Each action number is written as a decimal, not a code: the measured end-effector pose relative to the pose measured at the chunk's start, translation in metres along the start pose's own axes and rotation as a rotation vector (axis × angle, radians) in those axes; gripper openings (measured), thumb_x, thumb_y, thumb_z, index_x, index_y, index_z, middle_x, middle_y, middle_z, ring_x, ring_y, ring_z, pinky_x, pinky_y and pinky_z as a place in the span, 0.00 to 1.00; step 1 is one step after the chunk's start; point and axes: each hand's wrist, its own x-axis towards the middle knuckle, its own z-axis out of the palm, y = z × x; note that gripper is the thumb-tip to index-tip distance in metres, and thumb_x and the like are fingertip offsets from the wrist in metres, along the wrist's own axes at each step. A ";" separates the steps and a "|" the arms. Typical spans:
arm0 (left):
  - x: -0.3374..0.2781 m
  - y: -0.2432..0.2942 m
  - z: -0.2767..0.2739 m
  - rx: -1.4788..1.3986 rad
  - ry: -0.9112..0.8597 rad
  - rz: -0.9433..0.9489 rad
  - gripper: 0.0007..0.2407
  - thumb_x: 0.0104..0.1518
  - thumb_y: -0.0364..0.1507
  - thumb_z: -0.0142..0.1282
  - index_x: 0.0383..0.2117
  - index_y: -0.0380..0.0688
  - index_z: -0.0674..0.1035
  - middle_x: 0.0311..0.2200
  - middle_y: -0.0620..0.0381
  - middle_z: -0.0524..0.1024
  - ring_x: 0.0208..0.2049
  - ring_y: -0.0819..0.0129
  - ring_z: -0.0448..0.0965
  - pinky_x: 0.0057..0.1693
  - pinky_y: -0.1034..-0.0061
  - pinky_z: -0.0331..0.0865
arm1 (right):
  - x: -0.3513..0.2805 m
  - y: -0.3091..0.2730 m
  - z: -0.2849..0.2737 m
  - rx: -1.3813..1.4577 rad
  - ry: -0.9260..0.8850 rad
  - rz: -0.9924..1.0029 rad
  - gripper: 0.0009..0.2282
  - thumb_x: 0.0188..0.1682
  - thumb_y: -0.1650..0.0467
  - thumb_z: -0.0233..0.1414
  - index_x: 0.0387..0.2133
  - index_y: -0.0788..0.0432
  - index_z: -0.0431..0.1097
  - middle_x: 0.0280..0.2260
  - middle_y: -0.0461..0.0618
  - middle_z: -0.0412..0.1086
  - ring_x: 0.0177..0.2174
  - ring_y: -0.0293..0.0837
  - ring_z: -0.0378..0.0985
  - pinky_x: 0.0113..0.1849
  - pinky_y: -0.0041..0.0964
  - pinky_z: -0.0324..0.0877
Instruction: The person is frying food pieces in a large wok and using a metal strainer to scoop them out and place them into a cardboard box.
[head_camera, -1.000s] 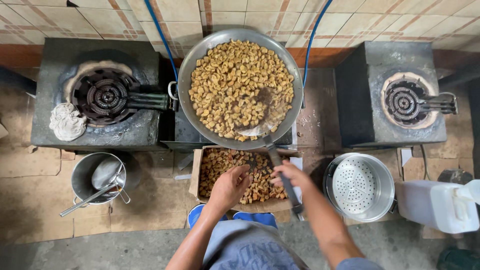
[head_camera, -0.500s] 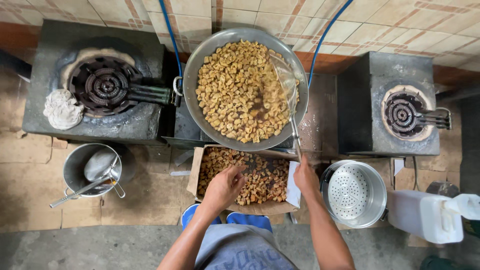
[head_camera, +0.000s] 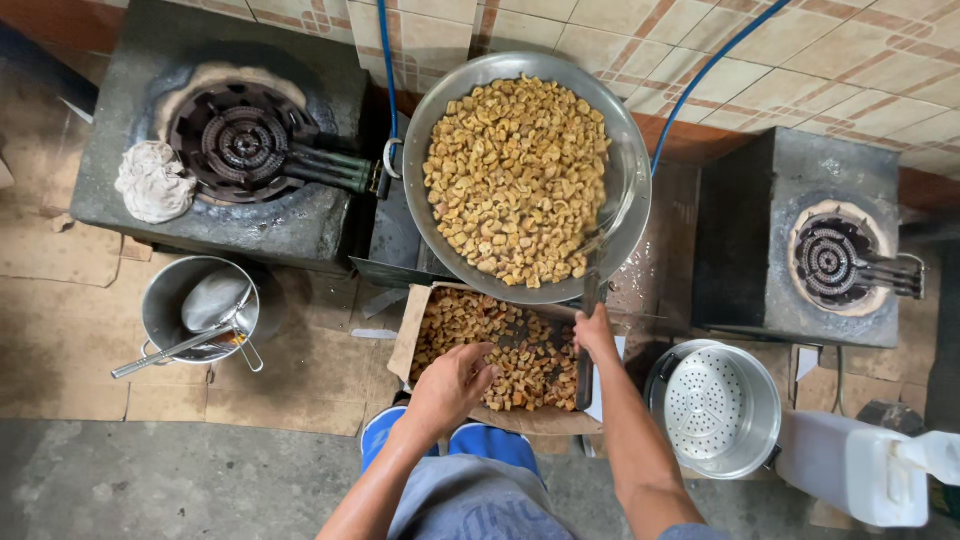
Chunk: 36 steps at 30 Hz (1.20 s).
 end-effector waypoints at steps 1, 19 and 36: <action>0.000 0.000 -0.001 -0.007 0.002 0.004 0.15 0.57 0.34 0.57 0.48 0.43 0.80 0.31 0.49 0.79 0.34 0.53 0.80 0.43 0.62 0.73 | -0.006 -0.001 0.007 0.166 -0.083 0.059 0.11 0.55 0.71 0.49 0.47 0.58 0.56 0.24 0.56 0.66 0.16 0.48 0.68 0.17 0.49 0.67; 0.007 0.005 0.006 -0.068 -0.039 0.103 0.14 0.57 0.32 0.59 0.47 0.40 0.80 0.28 0.50 0.79 0.29 0.57 0.80 0.39 0.65 0.74 | -0.128 -0.029 -0.028 -0.082 -0.121 -0.118 0.15 0.55 0.65 0.47 0.54 0.53 0.64 0.27 0.51 0.75 0.17 0.42 0.75 0.19 0.39 0.70; 0.024 -0.010 -0.002 -0.063 -0.040 0.037 0.15 0.57 0.33 0.58 0.48 0.42 0.79 0.31 0.51 0.79 0.32 0.54 0.81 0.42 0.63 0.74 | -0.020 -0.028 -0.116 -0.539 0.148 -0.406 0.19 0.54 0.67 0.50 0.58 0.56 0.63 0.42 0.70 0.74 0.40 0.68 0.79 0.43 0.59 0.73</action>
